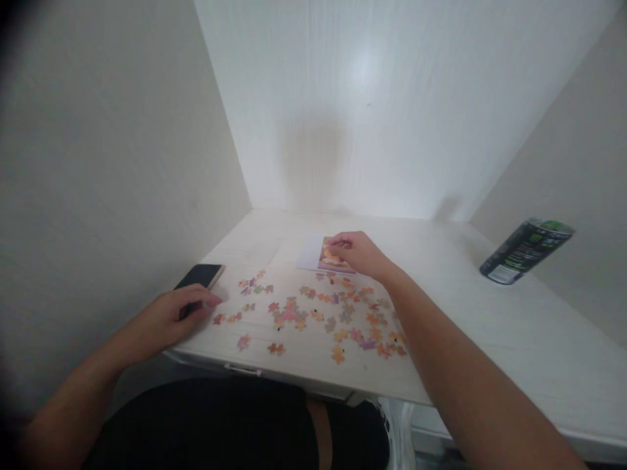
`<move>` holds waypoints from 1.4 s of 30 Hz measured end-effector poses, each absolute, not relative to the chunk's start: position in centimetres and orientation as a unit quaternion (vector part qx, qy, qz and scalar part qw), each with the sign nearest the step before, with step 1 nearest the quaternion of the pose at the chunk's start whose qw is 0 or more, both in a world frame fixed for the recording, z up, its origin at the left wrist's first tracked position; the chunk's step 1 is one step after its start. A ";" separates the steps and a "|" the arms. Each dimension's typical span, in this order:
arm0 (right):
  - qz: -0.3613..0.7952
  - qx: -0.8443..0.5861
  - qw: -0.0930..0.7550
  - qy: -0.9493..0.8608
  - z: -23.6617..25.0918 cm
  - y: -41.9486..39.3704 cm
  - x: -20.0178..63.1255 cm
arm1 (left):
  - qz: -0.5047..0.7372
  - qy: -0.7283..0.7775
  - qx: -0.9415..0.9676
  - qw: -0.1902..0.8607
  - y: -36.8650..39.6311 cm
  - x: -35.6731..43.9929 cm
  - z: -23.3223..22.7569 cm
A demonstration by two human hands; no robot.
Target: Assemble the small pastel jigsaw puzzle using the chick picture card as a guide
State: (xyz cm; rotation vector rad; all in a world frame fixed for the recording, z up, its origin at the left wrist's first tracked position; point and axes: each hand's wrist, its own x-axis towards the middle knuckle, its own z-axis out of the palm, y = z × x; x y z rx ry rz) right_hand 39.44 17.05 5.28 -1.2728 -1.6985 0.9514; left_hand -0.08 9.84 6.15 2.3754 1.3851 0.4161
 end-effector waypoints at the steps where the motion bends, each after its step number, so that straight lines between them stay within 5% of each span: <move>1: 0.386 -0.484 0.359 -0.698 5.2 16.8 39.1 | 0.140 0.492 0.841 0.176 9.6 0.0 6.1; 11: 0.349 -0.425 0.136 -0.824 6.1 15.6 38.2 | 0.063 0.477 0.873 0.083 8.5 2.7 6.5; 33: 0.403 -0.460 0.020 -0.791 6.0 15.6 40.5 | 0.136 0.444 0.880 0.104 9.1 5.6 4.9; 37: 0.379 -0.464 0.075 -0.797 7.0 15.8 41.9 | 0.142 0.429 0.885 0.112 9.2 5.7 4.9; 42: 0.289 -0.557 0.337 -0.702 7.9 16.4 43.4 | 0.148 0.415 0.889 0.128 9.0 6.0 5.3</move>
